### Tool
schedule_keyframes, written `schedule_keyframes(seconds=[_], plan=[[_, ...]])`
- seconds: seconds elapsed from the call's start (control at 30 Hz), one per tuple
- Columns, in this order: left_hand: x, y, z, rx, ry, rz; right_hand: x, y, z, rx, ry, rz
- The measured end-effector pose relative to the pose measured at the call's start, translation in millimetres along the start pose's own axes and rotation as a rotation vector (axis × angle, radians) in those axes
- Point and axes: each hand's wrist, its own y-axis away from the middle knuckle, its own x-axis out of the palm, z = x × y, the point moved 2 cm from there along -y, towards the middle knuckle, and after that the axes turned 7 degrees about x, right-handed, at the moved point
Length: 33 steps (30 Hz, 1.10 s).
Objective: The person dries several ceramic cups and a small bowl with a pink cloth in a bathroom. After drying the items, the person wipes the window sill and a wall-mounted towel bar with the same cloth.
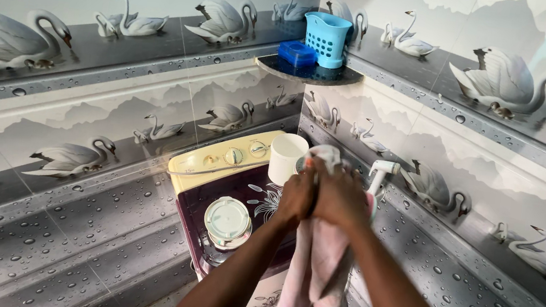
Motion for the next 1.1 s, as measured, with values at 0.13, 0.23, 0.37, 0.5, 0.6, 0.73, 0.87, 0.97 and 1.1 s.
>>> schedule_keyframes(seconds=[0.13, 0.23, 0.37, 0.5, 0.6, 0.73, 0.87, 0.97, 1.1], plan=[[-1, 28, -29, 0.184, -0.185, 0.148, -42, -28, -33, -0.060, -0.703, 0.604], [-4, 33, -45, 0.270, -0.262, 0.153, -59, -18, -45, -0.060, -0.946, 0.742], [-4, 27, -38, 0.174, -0.384, -0.016, -38, -8, -19, -0.004, -0.445, 0.352], [-17, 7, -30, 0.030, -0.387, -0.304, 5, 42, 17, -0.195, -0.064, -0.315], [-24, 6, -32, 0.000, -0.347, -0.307, 18, 68, 24, -0.244, 0.044, -0.508], [-28, 16, -40, 0.083, -0.408, -0.216, 7, 53, 18, 0.034, -0.061, -0.165], [-37, 25, -51, 0.335, -0.492, -0.111, -18, 27, -34, 0.121, -0.762, 0.368], [-40, 33, -55, 0.400, -0.440, -0.056, -34, 26, -60, 0.021, -1.083, 0.649], [-41, 28, -56, 0.356, -0.422, -0.170, -31, 22, -45, -0.001, -0.730, 0.425]])
